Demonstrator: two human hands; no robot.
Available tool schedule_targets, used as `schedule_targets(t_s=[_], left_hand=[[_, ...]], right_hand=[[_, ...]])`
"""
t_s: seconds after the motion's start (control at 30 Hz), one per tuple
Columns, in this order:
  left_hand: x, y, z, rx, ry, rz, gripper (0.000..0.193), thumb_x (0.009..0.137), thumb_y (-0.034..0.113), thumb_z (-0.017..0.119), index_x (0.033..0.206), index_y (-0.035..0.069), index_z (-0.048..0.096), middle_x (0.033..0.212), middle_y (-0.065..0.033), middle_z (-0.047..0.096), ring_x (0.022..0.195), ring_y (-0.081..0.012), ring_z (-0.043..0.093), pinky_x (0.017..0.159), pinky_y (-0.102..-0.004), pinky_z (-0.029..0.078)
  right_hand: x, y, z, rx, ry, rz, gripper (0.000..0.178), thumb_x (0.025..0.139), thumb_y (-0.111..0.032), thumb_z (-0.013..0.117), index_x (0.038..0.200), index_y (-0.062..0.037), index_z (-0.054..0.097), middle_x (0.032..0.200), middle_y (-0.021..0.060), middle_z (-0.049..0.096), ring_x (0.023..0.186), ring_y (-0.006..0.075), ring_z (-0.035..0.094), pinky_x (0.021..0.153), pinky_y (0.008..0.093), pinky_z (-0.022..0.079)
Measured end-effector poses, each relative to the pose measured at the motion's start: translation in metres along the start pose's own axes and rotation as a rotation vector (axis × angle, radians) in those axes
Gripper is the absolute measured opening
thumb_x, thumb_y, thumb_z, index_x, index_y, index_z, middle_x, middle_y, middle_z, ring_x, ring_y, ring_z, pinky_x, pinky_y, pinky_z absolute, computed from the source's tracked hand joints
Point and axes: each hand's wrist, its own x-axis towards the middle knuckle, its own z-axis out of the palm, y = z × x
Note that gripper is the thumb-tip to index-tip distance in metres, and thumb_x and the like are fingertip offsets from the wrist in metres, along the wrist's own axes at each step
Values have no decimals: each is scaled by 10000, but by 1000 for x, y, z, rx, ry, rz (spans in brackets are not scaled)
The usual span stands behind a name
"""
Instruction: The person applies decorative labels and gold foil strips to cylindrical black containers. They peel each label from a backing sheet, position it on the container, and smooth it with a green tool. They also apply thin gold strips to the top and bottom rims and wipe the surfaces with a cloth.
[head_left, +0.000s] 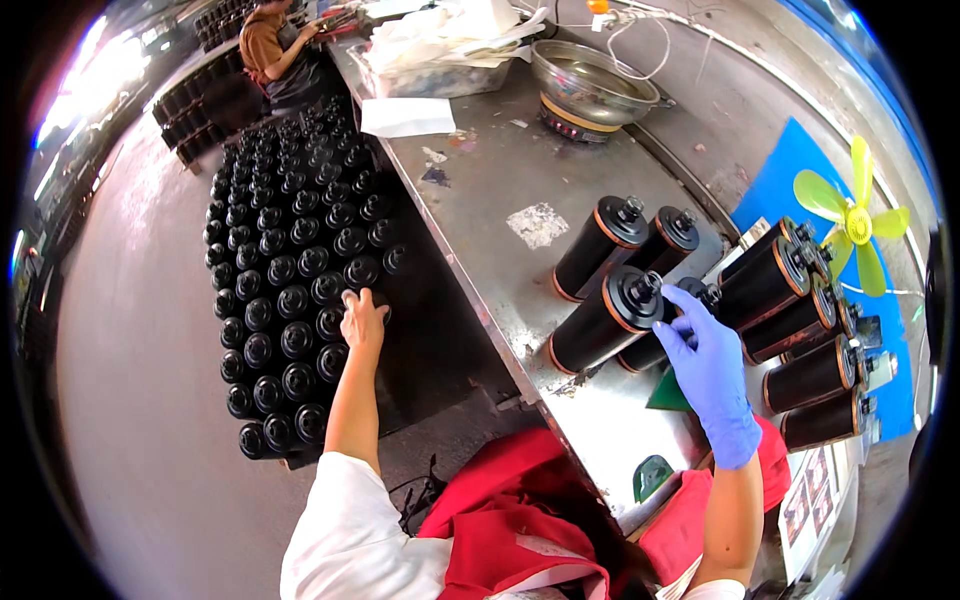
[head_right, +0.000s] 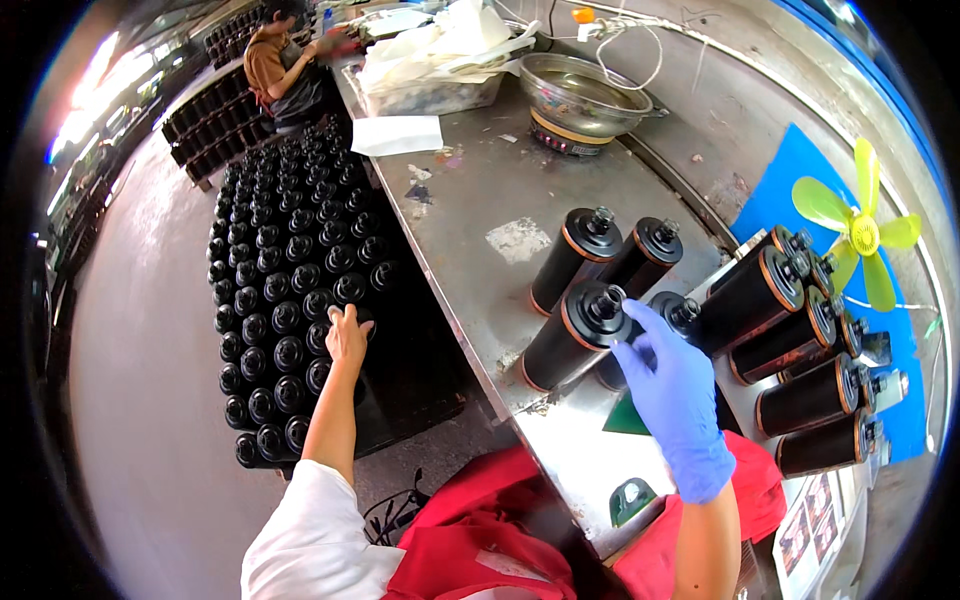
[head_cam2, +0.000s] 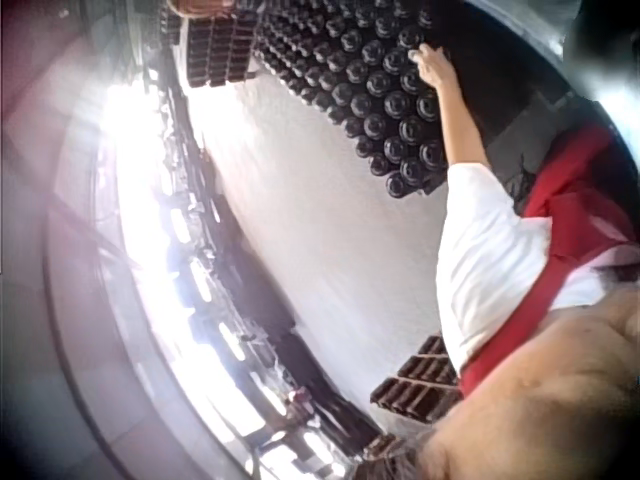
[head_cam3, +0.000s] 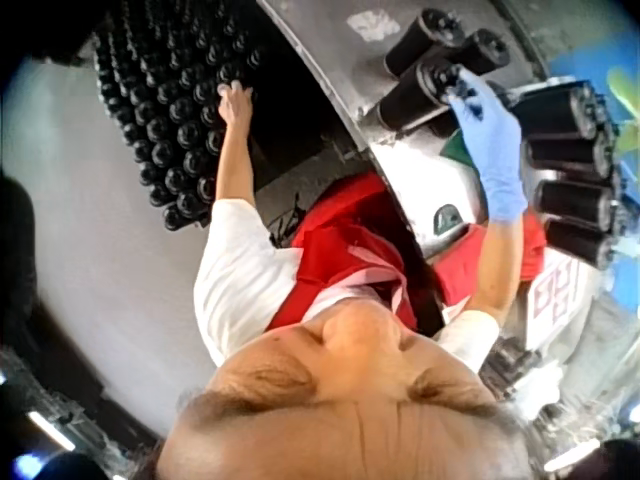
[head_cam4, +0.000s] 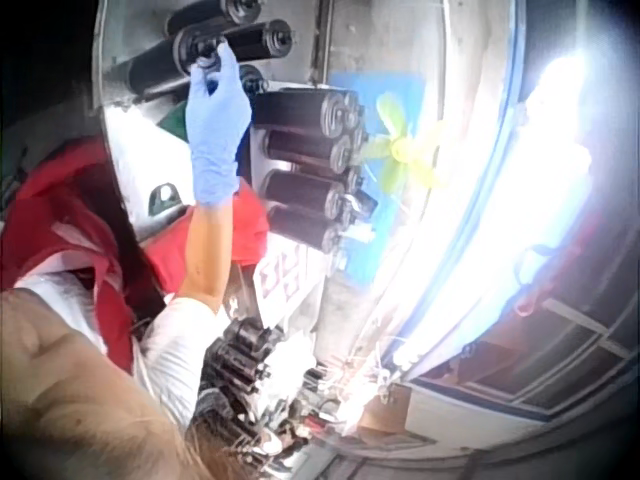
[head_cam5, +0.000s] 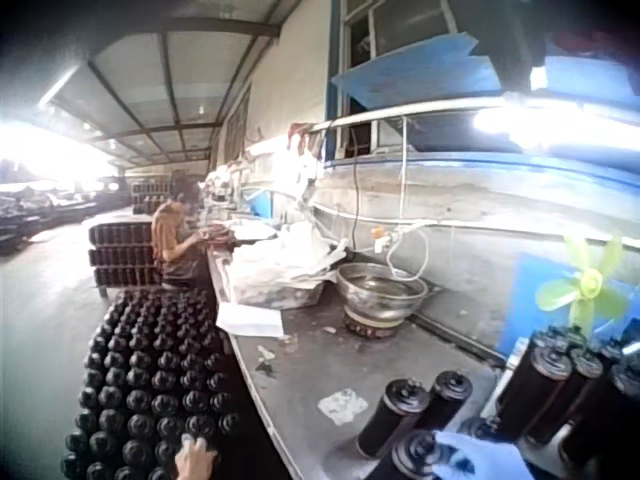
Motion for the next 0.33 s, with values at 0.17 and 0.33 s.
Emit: schedule_targets(t_s=[0.17,0.33], left_hand=[[-16,-15,7,47,23,82,278,848,283,598,978,72,472,950,-221,537,721,-408,611,621,-468,500],[-69,24,-71,-7,11,348,253,835,312,585,910,84,504,887,-196,558,671,-369,613,581,-444,497]], right_hand=[[-60,25,-22,61,46,39,293,795,-101,663,1086,-93,626,705,103,626,559,151,545,553,264,449],[-147,85,-52,220,-11,216,306,786,-38,646,1089,-79,645,768,61,670,667,101,609,667,219,474]])
